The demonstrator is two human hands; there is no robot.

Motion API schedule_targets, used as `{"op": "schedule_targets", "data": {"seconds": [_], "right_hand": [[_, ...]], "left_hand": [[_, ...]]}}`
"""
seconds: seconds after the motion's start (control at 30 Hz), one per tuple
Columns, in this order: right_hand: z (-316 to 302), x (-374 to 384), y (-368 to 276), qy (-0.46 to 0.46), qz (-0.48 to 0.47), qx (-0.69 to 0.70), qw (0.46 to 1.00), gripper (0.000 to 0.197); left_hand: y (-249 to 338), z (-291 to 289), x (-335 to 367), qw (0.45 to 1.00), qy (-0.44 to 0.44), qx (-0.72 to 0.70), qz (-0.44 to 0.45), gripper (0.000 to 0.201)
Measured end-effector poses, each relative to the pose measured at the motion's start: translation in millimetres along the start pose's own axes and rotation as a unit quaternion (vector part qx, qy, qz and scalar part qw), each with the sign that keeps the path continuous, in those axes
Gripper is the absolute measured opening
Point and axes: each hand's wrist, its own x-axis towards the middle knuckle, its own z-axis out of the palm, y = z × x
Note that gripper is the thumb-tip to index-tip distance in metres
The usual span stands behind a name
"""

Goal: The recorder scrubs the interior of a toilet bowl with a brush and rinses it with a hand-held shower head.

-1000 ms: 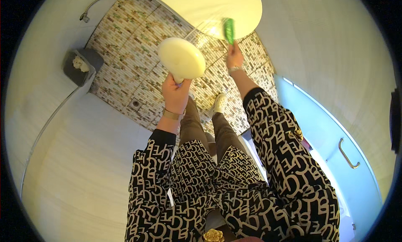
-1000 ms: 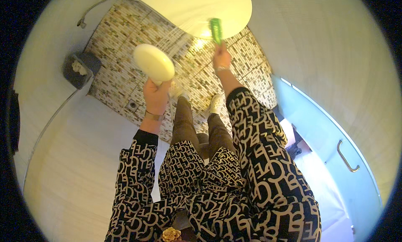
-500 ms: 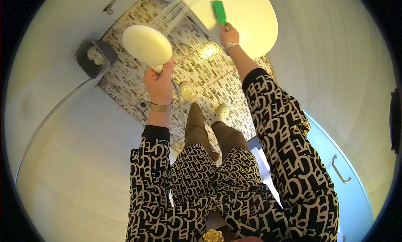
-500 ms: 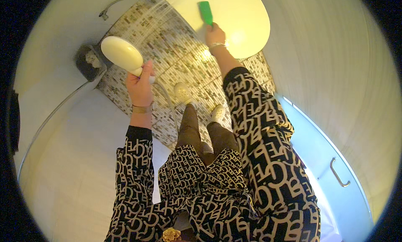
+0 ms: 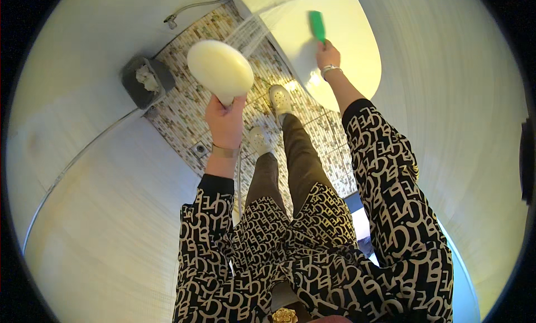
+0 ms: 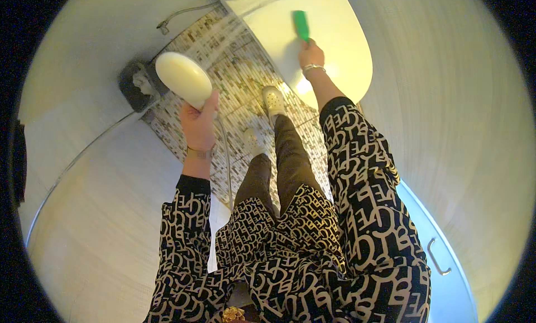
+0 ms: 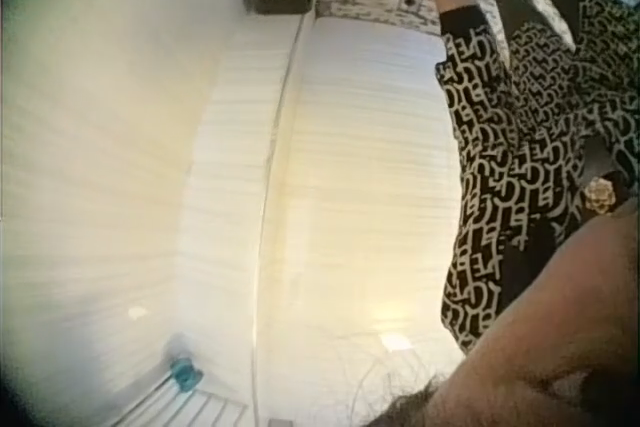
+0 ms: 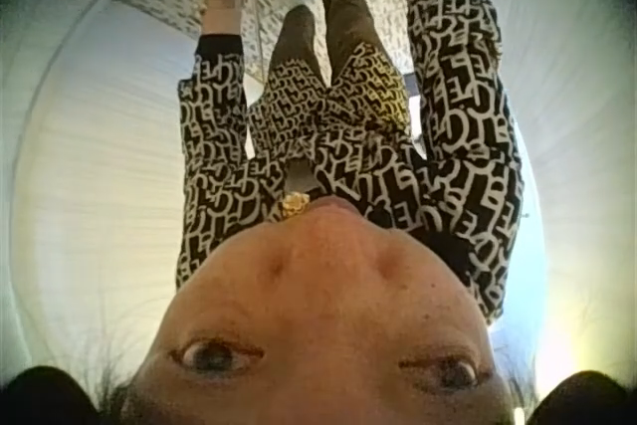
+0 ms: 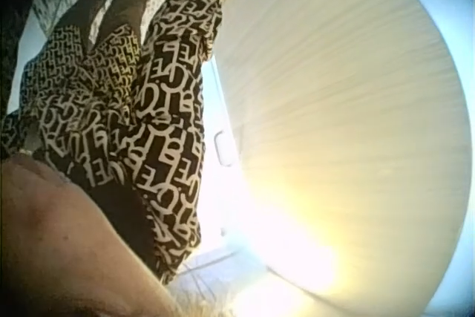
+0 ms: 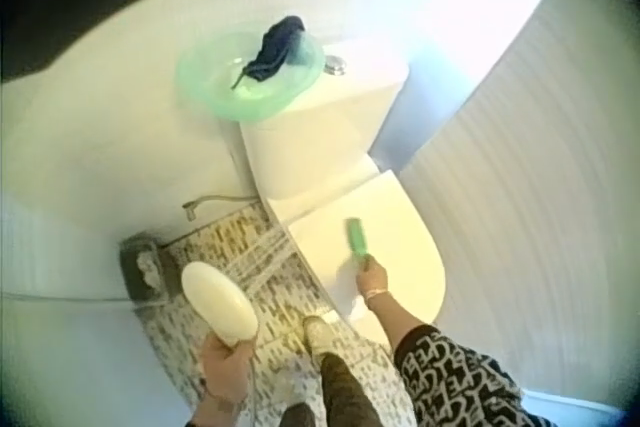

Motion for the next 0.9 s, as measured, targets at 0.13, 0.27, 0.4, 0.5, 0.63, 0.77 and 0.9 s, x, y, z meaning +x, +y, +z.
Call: {"op": "schedule_targets", "data": {"seconds": [0.13,0.27,0.4,0.5,0.63,0.77,0.9], "right_hand": [[-22.0,25.4,-54.6,-0.082,-0.114,-0.031,0.990,0.034],[-87.9,101.1,-106.7,-0.203,-0.217,-0.196,0.934,0.047],[-197.0,209.6,-23.2,0.015,-0.214,-0.377,0.901,0.038],[-197.8,194.7,-45.6,-0.035,-0.118,-0.370,0.921,0.031],[-169.7,166.8,-63.2,-0.141,-0.316,-0.373,0.861,0.032],[-147.0,118.7,-81.4,-0.189,-0.309,-0.311,0.879,0.032],[-216.7,219.7,-43.1,-0.117,-0.221,-0.315,0.915,0.032]], "left_hand": [[-1.0,-3.6,-25.1,1.000,0.002,0.002,0.005,0.011],[19.6,3.4,-25.8,1.000,-0.017,0.009,-0.018,0.021],[15.8,48.7,-30.3,0.994,-0.057,-0.089,-0.025,0.021],[15.1,39.9,-26.6,0.997,-0.049,-0.059,-0.033,0.021],[32.9,65.6,-16.1,0.996,-0.053,-0.067,-0.033,0.022],[26.0,56.3,-30.3,0.997,-0.060,-0.026,-0.039,0.022],[35.6,74.0,-0.9,0.997,-0.072,-0.027,-0.030,0.022]]}}
